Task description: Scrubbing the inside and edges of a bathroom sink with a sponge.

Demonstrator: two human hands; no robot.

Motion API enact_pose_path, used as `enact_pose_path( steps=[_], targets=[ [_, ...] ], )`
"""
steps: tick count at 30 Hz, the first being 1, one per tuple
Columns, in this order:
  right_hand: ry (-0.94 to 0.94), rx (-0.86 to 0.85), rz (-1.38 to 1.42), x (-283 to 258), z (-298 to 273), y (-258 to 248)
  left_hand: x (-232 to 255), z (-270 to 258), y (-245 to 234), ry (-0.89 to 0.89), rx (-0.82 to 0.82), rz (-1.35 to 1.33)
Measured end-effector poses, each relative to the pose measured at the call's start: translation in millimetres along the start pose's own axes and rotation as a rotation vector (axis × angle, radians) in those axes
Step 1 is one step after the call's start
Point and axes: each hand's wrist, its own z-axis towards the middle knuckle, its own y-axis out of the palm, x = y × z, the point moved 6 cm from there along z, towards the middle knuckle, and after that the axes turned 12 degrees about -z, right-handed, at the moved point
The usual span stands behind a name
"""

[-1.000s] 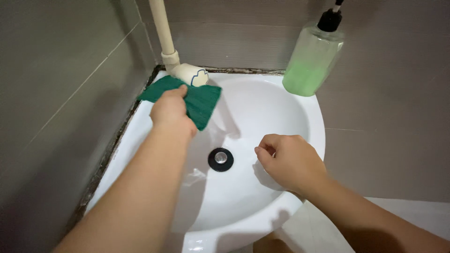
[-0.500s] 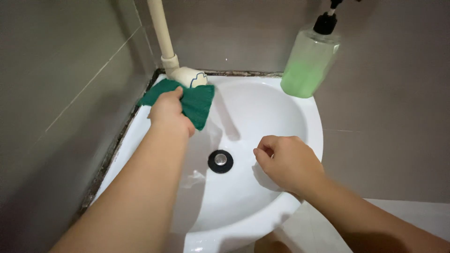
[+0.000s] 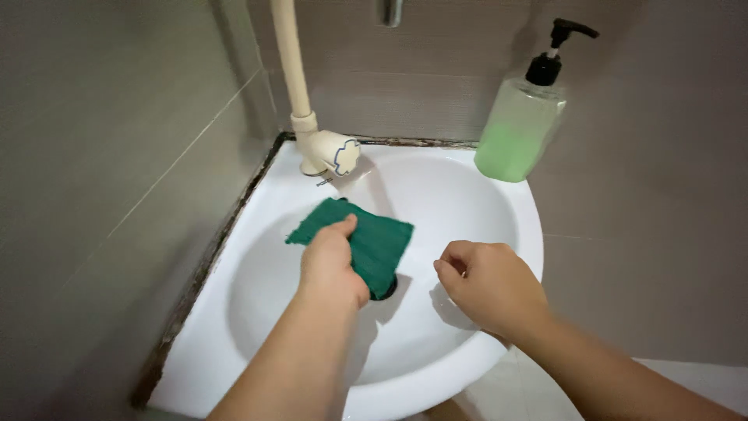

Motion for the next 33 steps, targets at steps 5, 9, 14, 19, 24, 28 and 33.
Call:
enact_pose_path(
  steps=[5, 9, 14, 19, 24, 28, 33],
  targets=[
    [-0.014, -0.008, -0.058, 1, 3, 7, 1, 1, -16, -0.019, 0.109, 0.069],
    [-0.02, 0.024, -0.028, 4, 2, 6, 18, 26, -5, 0.01, 0.047, 0.016],
    [-0.005, 0.013, -0.06, 6, 7, 7, 42, 40, 8, 0.118, 0.095, 0.081],
    [0.006, -0.005, -0.04, 1, 4, 6, 52, 45, 23, 0.123, -0.033, -0.023],
    [-0.022, 0.044, -0.014, 6, 12, 5, 60, 39, 28, 0.192, 0.018, 0.057],
    [-0.031, 0.031, -0.085, 7, 14, 9, 66, -5, 16, 0.416, -0.023, 0.66],
    [-0.054, 0.083, 0.053, 6, 10, 5, 33, -84, 0, 0.285, -0.138, 1.625]
  ],
)
